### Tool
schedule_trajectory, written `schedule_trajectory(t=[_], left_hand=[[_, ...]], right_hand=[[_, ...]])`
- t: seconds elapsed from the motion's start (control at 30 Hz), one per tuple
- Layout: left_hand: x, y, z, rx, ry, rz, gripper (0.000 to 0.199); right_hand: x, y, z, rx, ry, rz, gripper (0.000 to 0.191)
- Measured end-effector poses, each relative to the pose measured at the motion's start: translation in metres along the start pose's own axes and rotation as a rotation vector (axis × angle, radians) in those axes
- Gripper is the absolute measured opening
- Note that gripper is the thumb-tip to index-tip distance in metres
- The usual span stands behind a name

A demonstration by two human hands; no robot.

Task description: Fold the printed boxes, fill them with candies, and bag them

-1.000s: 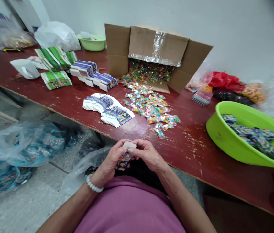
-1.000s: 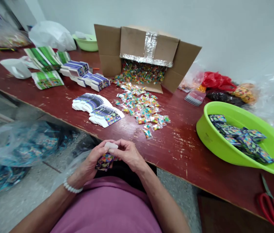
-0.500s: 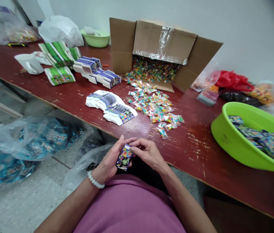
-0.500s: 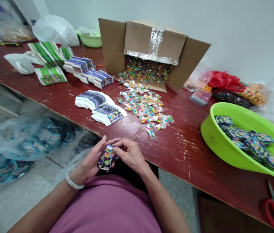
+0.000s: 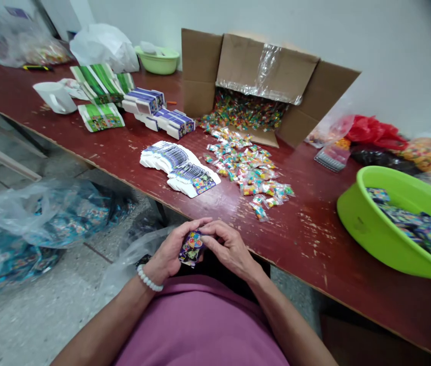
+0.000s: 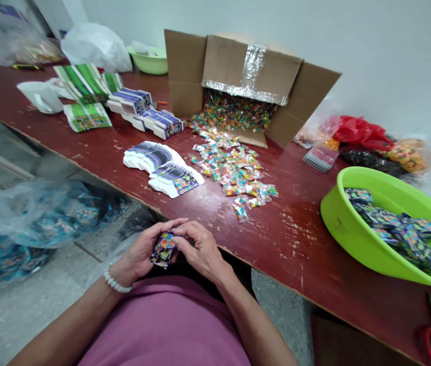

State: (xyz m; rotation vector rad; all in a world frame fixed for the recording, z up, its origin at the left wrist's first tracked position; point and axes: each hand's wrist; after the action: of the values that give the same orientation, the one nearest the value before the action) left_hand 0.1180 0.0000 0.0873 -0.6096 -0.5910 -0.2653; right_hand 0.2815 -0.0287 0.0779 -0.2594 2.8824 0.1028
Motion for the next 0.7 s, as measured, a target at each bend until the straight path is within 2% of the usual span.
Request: schedule_trajectory(t=[0.1,0.17,0.23,0.3,0.37,0.43,0.47,0.57,0.7], left_hand=[[-0.012,-0.001,-0.004,0.09,0.089,0.035,0.044],[-0.029,0.0,-0.008,0.19,0.218,0.09,0.047],[-0.054,0.004,-0.014,0.281,0.406,0.176,0.052],[-0.083,0.011,-0.021,0.339,0.623,0.289,0.054],[-0.111,0.017,-0.026,0.346,0.79,0.388,0.054],[-0.133,0.02,-0.03,0.318,0.889,0.445,0.058],[-0.141,0.02,-0.03,0.311,0.936,0.428,0.06],[-0.151,0.019,-0.03,0.332,0.98,0.434,0.057],[-0.137,0.019,-0.021,0.426,0.919,0.397,0.049]], right_hand=[[0.003,0.014,0.006,0.067,-0.03,-0.015,0.014],[-0.002,0.037,0.011,0.157,-0.095,0.062,0.016],[-0.011,0.067,0.015,0.202,-0.221,0.231,0.021],[-0.022,0.098,0.019,0.186,-0.386,0.378,0.03],[-0.029,0.122,0.021,0.218,-0.557,0.43,0.039],[-0.03,0.138,0.021,0.323,-0.708,0.415,0.048],[-0.029,0.143,0.021,0.383,-0.766,0.401,0.051],[-0.023,0.148,0.022,0.483,-0.835,0.385,0.055],[-0.019,0.149,0.029,0.491,-0.714,0.464,0.055]])
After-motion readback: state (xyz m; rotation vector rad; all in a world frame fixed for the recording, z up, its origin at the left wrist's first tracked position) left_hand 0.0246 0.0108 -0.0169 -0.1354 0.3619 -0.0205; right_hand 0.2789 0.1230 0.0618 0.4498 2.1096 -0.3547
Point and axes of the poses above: each hand's wrist, its own y-axis towards the middle knuckle, its own x-axis out of the palm, z = x × y, and after that the axes turned 8 degrees about x, right-handed
